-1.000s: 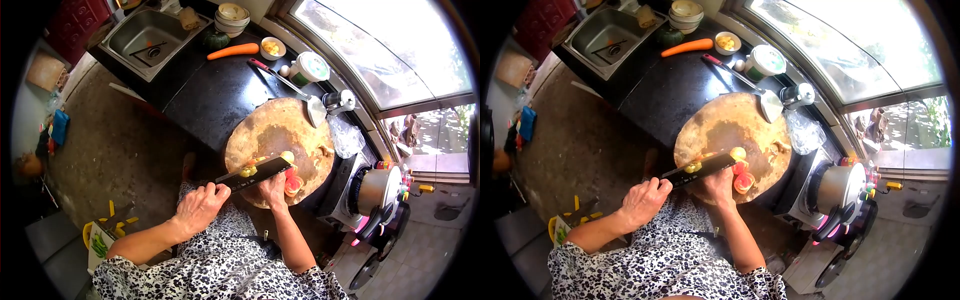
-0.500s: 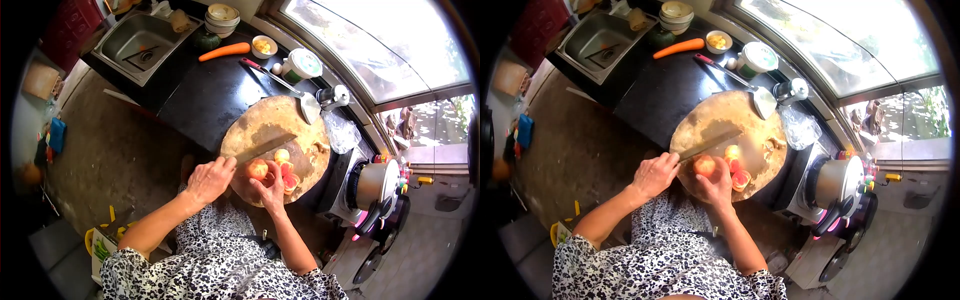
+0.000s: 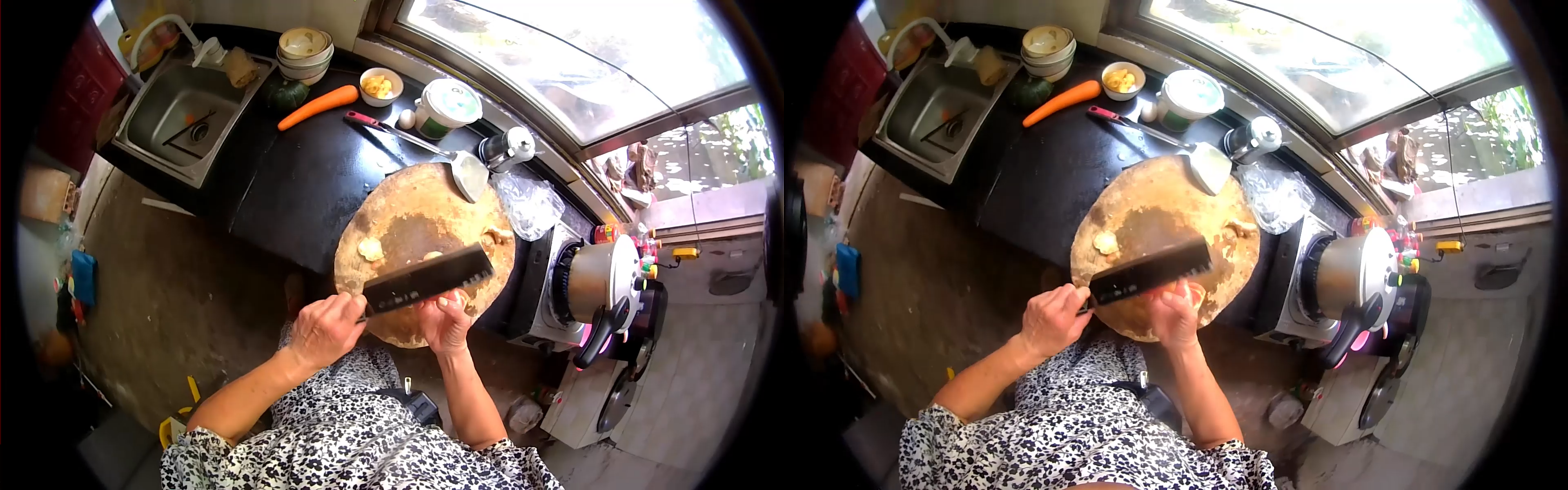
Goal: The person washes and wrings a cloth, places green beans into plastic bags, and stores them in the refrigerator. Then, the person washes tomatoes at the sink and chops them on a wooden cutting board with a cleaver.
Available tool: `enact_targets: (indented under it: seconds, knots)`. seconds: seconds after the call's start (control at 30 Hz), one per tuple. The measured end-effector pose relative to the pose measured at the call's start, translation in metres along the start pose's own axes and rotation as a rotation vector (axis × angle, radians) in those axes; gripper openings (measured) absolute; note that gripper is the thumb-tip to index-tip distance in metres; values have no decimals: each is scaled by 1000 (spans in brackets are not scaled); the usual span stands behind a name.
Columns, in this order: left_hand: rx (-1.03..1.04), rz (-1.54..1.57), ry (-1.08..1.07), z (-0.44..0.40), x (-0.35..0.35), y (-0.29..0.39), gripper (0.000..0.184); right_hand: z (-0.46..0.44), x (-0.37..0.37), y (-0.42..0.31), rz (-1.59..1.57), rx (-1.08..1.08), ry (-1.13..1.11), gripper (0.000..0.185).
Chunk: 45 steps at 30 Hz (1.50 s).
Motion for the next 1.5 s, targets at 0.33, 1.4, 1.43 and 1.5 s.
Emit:
enact_targets:
  seconds: [0.33,1.4,1.43,1.5]
  knots:
    - [-55,-39,-79,-29,-22,-64,36,-32,32,12,576,-192,214,65]
    - [-372,38,-100,21,-80,-119,23,-93,11,-7,1311,-546,558,15]
    - [-367,30,-94,24,-80,-120,23,-86,22,-8,1224,-498,544,16]
    - [-339,5,-78,28,-83,-121,24,-70,53,-3,1132,-375,479,16]
Point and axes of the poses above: each hand's wrist, its own z-axis away from the middle knuckle, its own x-axis out of the palm, y = z × x, the point moved 2 cm from there along -z, towards the middle knuckle, and after that the axes turned 4 degrees about y, right-handed, at the moved point
